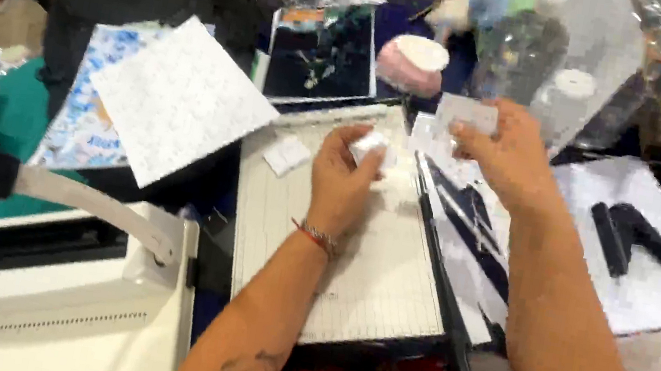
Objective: Cutting printed paper strips into small squares using a manual paper cutter and folding them.
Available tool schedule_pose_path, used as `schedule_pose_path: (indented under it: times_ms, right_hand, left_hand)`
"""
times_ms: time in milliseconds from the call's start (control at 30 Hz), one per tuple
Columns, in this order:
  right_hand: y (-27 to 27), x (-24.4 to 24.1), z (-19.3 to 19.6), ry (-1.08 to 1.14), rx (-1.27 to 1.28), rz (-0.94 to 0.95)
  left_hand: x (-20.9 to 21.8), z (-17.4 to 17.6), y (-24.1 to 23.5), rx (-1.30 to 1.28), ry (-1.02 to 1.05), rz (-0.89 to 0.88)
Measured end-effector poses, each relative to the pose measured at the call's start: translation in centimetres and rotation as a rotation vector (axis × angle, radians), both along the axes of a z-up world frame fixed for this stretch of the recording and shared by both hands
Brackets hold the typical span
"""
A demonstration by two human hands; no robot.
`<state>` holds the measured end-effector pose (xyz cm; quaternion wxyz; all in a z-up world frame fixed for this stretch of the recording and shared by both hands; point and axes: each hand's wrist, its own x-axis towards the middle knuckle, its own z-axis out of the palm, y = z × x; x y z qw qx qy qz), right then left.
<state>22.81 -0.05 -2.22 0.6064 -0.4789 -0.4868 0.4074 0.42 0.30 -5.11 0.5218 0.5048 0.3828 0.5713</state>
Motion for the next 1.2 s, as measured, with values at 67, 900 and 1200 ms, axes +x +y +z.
schedule_pose_path:
  times_ms: [67, 900, 1200]
  right_hand:
    - [-1.6, 0.3, 4.7, -0.207, 0.000, -0.085]
    - [12.7, -2.8, -1.9, -0.706, 0.218, -0.516]
    - [13.8, -1.9, -1.2, -0.769, 0.182, -0.546]
  left_hand:
    - [0.3, -0.4, 1.1, 0.047, -0.034, 0.016]
    - [0.9, -2.5, 2.0, -0.005, -0.002, 0.073]
    - [0.3, -1.7, 2.1, -0.107, 0.030, 0.037]
